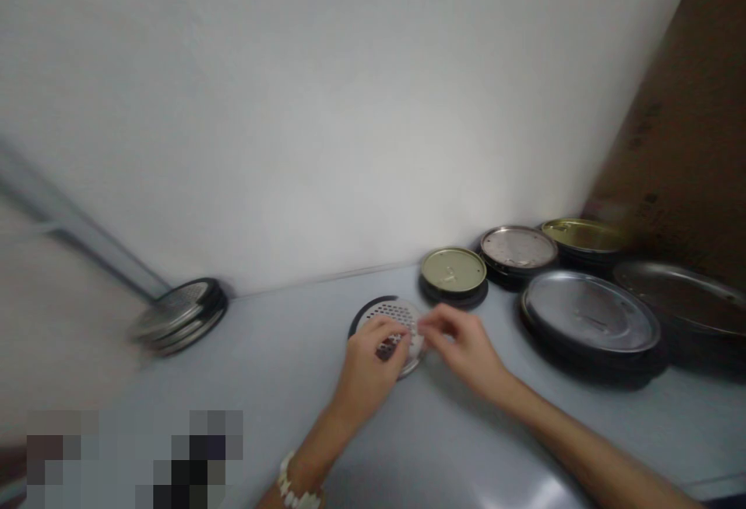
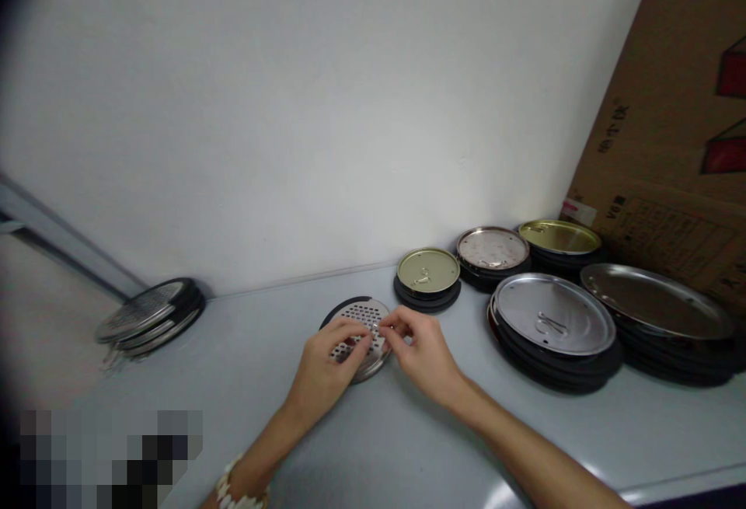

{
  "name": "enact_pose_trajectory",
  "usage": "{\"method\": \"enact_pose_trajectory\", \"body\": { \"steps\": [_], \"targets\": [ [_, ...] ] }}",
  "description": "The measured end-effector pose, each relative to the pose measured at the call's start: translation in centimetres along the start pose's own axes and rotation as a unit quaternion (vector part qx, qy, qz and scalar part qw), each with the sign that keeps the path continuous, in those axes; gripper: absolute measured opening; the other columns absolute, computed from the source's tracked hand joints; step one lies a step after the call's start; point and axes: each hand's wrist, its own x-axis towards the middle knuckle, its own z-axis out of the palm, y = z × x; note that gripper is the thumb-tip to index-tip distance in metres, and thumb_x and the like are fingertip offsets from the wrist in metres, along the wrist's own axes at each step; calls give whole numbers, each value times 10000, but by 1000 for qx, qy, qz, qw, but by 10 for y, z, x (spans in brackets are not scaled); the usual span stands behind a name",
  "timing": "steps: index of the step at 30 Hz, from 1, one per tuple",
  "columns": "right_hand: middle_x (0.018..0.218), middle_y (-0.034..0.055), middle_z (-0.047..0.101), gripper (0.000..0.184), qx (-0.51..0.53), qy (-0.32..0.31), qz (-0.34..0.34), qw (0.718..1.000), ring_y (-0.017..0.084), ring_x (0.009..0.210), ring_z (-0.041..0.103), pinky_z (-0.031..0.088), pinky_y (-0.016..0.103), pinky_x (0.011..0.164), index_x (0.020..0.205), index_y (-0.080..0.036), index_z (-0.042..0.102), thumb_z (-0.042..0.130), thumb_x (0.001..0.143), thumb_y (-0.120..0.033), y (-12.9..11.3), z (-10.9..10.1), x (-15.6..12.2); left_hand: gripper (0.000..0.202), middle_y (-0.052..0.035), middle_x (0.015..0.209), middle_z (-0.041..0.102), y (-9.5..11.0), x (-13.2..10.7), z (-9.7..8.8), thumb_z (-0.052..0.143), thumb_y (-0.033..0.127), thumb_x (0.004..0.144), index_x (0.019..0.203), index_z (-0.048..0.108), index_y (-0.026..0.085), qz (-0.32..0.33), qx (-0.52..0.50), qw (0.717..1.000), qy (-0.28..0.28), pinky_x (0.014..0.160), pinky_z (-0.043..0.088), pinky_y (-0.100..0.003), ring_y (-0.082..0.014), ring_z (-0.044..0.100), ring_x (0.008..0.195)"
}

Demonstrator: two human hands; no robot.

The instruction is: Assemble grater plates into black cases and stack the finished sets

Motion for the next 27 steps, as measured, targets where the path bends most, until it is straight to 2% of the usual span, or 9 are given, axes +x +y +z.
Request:
{"method": "enact_pose_trajectory", "body": {
  "steps": [3,6,8,10,13,16,19,24,27],
  "targets": [
    [659,6,695,131,64,2,43,997,163,619,645,488,260,605,831,-183,657,654,867,-308,-1,0,2,115,-63,1011,749,1,2,-2,620,167,874,850,729,195,-21,-49,998,-26,863,551,-332,-204,689,965],
    [650,5,691,177,78,-2,61,995,160,600,643,484,257,581,818,-182,651,674,844,-355,-2,1,3,123,-40,894,751,0,1,-1,593,169,894,848,705,190,-45,-59,996,-51,804,552,-304,-179,693,855],
    [643,0,681,191,74,-11,69,995,156,588,631,472,253,564,854,-176,659,671,838,-366,-2,1,3,116,-26,833,736,1,-1,0,588,177,902,848,690,185,-45,-41,997,-45,767,543,-289,-168,682,795],
    [616,-8,658,209,66,-36,81,994,149,563,604,448,246,541,889,-165,669,644,851,-368,0,1,3,102,-24,829,729,1,-2,0,593,187,903,849,680,182,-35,-20,999,-35,756,532,-282,-166,674,788],
    [576,-17,612,219,35,-82,85,992,134,528,548,394,237,513,804,-157,662,588,887,-346,4,2,3,78,-21,825,721,-1,-2,1,609,191,898,849,669,180,-24,0,999,-37,749,522,-281,-166,665,784],
    [586,-22,586,244,-18,-90,57,994,126,544,507,350,232,515,722,-162,625,561,907,-307,6,2,2,76,-20,821,706,-3,-2,1,617,182,895,830,654,180,-20,6,998,-54,754,514,-292,-169,651,787],
    [621,-24,581,228,-61,-85,22,994,130,582,500,340,233,539,750,-168,612,540,934,-283,5,1,1,102,-24,823,685,-5,-2,1,603,178,905,808,634,181,-9,1,998,-66,766,509,-301,-173,636,803],
    [704,-2,607,198,-136,-94,-67,984,149,648,526,376,252,611,787,-185,579,500,964,-224,0,1,-3,107,-32,823,681,-7,-1,2,603,207,904,807,640,182,-37,20,998,-40,766,514,-317,-185,636,806],
    [741,15,630,182,-158,-84,-80,981,162,676,551,395,267,639,806,-190,584,492,962,-211,0,1,-3,105,-38,825,695,-6,0,0,631,213,881,782,645,181,-46,14,998,-28,772,525,-326,-188,648,806]
  ]
}}
